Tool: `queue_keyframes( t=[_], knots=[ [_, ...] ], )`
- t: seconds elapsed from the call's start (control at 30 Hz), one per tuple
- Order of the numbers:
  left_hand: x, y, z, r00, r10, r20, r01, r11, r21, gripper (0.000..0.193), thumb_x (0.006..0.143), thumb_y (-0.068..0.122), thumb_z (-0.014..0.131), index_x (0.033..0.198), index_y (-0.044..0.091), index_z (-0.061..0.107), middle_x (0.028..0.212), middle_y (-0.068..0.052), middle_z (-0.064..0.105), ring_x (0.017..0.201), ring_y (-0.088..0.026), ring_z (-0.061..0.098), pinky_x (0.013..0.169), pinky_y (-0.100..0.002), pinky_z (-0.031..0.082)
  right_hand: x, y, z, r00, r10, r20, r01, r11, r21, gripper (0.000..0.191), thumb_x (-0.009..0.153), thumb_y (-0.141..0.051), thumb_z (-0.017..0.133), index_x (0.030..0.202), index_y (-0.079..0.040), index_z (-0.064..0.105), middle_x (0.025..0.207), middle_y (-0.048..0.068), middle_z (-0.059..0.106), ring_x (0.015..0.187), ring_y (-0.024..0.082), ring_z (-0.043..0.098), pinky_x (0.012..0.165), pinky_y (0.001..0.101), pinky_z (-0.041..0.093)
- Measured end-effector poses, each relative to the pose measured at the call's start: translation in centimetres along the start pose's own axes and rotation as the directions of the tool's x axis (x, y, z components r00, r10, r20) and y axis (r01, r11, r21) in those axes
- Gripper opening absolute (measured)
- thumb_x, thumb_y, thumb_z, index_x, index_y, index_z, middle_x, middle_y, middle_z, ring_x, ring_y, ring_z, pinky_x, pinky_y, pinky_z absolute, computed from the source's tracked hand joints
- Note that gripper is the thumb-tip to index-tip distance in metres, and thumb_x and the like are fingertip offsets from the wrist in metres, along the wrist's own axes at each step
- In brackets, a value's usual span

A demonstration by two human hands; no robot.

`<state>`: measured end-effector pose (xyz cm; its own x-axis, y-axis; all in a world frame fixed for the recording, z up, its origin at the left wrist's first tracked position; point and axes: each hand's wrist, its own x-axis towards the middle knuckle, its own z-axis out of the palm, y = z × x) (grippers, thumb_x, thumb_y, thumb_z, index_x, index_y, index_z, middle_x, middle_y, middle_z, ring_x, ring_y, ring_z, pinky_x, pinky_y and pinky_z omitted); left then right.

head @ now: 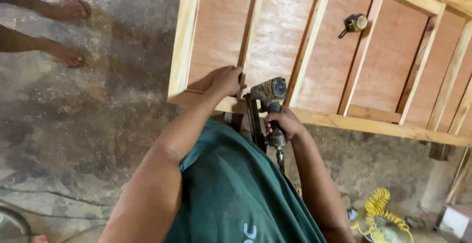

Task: The person uses a pneumatic nail gun to fasten thin wooden strips across a large plywood panel frame resting on trestles. They position each strip by hand, hold it in place, and drive nails along it, working across successive strips on the panel.

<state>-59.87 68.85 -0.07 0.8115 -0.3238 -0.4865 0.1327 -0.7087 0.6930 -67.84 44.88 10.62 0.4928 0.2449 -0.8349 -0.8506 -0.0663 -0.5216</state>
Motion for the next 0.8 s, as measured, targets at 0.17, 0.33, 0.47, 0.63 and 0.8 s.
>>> queue_keyframes(
  t=[0.17, 0.33, 0.47, 0.63, 0.8],
  knots=[
    [-0.3, -0.5, 0.9, 0.998, -0.012, -0.063, 0.008, 0.998, -0.062, 0.066, 0.084, 0.040, 0.082, 0.136, 0.010, 0.056, 0.133, -0.017, 0.061, 0.122, -0.038, 0.059, 0.098, -0.050, 0.050, -0.4, -1.1, 0.9, 0.999, 0.035, 0.014, -0.035, 0.999, -0.017, 0.031, 0.080, 0.001, 0.063, 0.111, 0.007, 0.062, 0.062, 0.010, 0.059, 0.049, 0.020, 0.059, 0.048, 0.0340, 0.050],
    [-0.3, -0.8, 1.1, 0.994, 0.025, -0.110, -0.031, 0.998, -0.057, 0.065, 0.081, 0.039, 0.084, 0.133, 0.012, 0.056, 0.131, -0.016, 0.060, 0.126, -0.037, 0.055, 0.101, -0.048, 0.047, -0.4, -2.2, 1.1, 0.997, 0.050, 0.060, -0.049, 0.998, -0.026, 0.035, 0.080, 0.001, 0.062, 0.115, 0.005, 0.065, 0.062, 0.008, 0.058, 0.049, 0.018, 0.057, 0.048, 0.0323, 0.050],
    [-0.1, -0.5, 1.1, 0.998, -0.046, -0.040, 0.043, 0.996, -0.073, 0.062, 0.083, 0.039, 0.081, 0.134, 0.014, 0.056, 0.131, -0.014, 0.059, 0.124, -0.036, 0.056, 0.099, -0.049, 0.048, -0.4, -2.8, 1.0, 0.993, 0.058, 0.104, -0.056, 0.998, -0.022, 0.032, 0.081, 0.001, 0.062, 0.113, 0.007, 0.065, 0.061, 0.009, 0.058, 0.049, 0.018, 0.057, 0.047, 0.0329, 0.050],
    [0.1, -0.6, 1.2, 0.998, -0.035, -0.060, 0.032, 0.999, -0.044, 0.063, 0.081, 0.040, 0.083, 0.131, 0.013, 0.056, 0.129, -0.013, 0.061, 0.124, -0.036, 0.057, 0.099, -0.049, 0.049, 0.3, -2.8, 1.0, 0.994, 0.085, 0.070, -0.078, 0.992, -0.101, 0.032, 0.081, 0.000, 0.063, 0.113, 0.005, 0.066, 0.061, 0.008, 0.058, 0.048, 0.018, 0.057, 0.046, 0.0326, 0.050],
    [0.2, -0.8, 1.3, 0.998, -0.025, -0.059, 0.022, 0.999, -0.043, 0.060, 0.082, 0.040, 0.083, 0.130, 0.014, 0.058, 0.128, -0.014, 0.061, 0.123, -0.038, 0.057, 0.098, -0.049, 0.049, 0.5, -2.5, 0.9, 0.995, 0.080, 0.057, -0.073, 0.990, -0.118, 0.027, 0.082, -0.001, 0.064, 0.109, 0.005, 0.064, 0.062, 0.008, 0.058, 0.049, 0.018, 0.058, 0.047, 0.0322, 0.050]
  ],
)
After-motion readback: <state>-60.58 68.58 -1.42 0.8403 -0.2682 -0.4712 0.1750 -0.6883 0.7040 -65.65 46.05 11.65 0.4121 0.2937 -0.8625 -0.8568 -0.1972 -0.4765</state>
